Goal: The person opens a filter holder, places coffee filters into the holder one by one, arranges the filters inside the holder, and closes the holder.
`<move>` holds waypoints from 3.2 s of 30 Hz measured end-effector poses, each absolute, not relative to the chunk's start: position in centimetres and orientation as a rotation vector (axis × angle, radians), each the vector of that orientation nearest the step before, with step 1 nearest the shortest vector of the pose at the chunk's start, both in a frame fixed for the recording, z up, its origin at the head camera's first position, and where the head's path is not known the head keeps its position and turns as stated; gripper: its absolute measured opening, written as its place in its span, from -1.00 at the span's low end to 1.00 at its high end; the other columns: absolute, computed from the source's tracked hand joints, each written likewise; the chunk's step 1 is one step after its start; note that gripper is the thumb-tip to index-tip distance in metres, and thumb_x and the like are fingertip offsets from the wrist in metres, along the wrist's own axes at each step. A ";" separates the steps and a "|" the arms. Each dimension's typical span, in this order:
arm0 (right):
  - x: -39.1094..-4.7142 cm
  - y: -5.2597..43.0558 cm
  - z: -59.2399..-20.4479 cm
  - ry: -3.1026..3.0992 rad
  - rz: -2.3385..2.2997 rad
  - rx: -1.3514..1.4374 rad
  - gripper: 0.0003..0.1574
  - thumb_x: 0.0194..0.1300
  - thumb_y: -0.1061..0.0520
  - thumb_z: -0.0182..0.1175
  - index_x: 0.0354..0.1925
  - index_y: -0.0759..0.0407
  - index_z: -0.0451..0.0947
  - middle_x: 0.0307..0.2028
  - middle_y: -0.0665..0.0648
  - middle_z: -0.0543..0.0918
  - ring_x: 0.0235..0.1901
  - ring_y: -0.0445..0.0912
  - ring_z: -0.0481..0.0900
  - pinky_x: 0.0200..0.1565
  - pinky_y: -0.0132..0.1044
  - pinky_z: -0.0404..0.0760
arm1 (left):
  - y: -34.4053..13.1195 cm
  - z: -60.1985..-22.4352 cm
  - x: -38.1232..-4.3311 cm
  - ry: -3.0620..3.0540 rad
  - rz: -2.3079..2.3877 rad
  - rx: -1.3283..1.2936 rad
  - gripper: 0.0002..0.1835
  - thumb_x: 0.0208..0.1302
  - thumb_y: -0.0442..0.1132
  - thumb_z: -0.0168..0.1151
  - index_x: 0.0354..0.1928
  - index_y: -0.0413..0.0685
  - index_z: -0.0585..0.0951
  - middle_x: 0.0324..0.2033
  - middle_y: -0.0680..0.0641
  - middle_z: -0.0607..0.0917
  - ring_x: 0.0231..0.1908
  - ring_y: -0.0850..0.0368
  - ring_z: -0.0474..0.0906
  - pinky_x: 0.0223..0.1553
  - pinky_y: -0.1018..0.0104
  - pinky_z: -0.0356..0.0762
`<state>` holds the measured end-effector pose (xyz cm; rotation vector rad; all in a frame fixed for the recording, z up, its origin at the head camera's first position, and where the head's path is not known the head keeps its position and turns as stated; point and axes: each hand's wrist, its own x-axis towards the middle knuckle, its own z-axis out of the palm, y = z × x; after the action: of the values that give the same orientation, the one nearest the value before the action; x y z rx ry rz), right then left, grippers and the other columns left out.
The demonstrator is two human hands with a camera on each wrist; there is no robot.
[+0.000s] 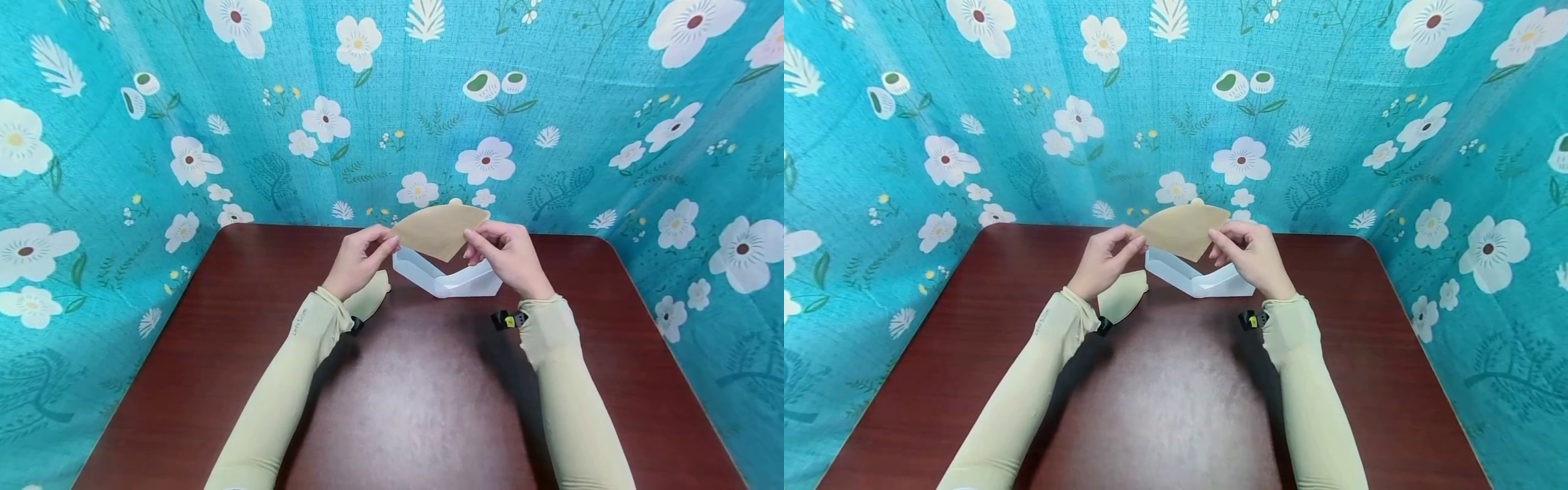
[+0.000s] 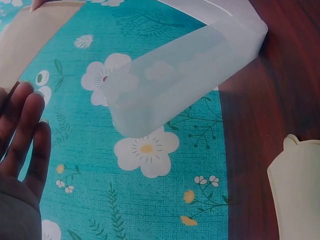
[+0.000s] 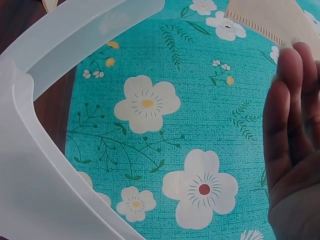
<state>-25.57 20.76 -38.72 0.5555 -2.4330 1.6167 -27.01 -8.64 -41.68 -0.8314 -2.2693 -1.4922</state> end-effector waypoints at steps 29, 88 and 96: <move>-26.2 22.3 -38.1 -2.444 1.307 0.552 -0.88 0.35 0.13 0.41 -0.13 0.05 0.80 -0.18 -0.03 0.69 -0.19 -0.23 0.55 -0.33 -0.41 0.55 | -5.0 -42.0 -28.1 -2.347 -1.126 -0.919 -0.86 0.48 -0.17 0.28 -0.06 0.00 0.74 -0.23 0.05 0.78 -0.15 0.14 0.59 0.28 0.12 0.46; -27.3 27.6 -41.6 -2.625 0.956 0.448 -0.80 0.38 0.22 0.36 -0.04 0.14 0.78 -0.16 0.18 0.77 -0.33 -0.08 0.50 -0.41 -0.40 0.46 | 3.5 -45.0 -28.2 -2.570 -0.141 -0.726 -0.83 0.48 -0.21 0.14 -0.02 0.24 0.65 -0.15 0.23 0.82 -0.06 0.23 0.62 0.36 0.12 0.26; -27.8 27.5 -42.6 -2.659 0.898 0.430 -0.80 0.35 0.22 0.39 -0.05 0.14 0.78 -0.15 0.18 0.78 -0.25 -0.03 0.56 -0.27 -0.27 0.44 | 3.5 -45.7 -27.9 -2.445 -0.153 -0.801 -0.91 0.48 -0.20 0.11 -0.12 0.13 0.61 -0.23 0.19 0.82 -0.06 0.21 0.66 0.38 0.09 0.32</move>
<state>-27.83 27.54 -42.61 0.4298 -2.6589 0.8984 -27.92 3.53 -45.71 -0.8009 -2.4450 -0.1535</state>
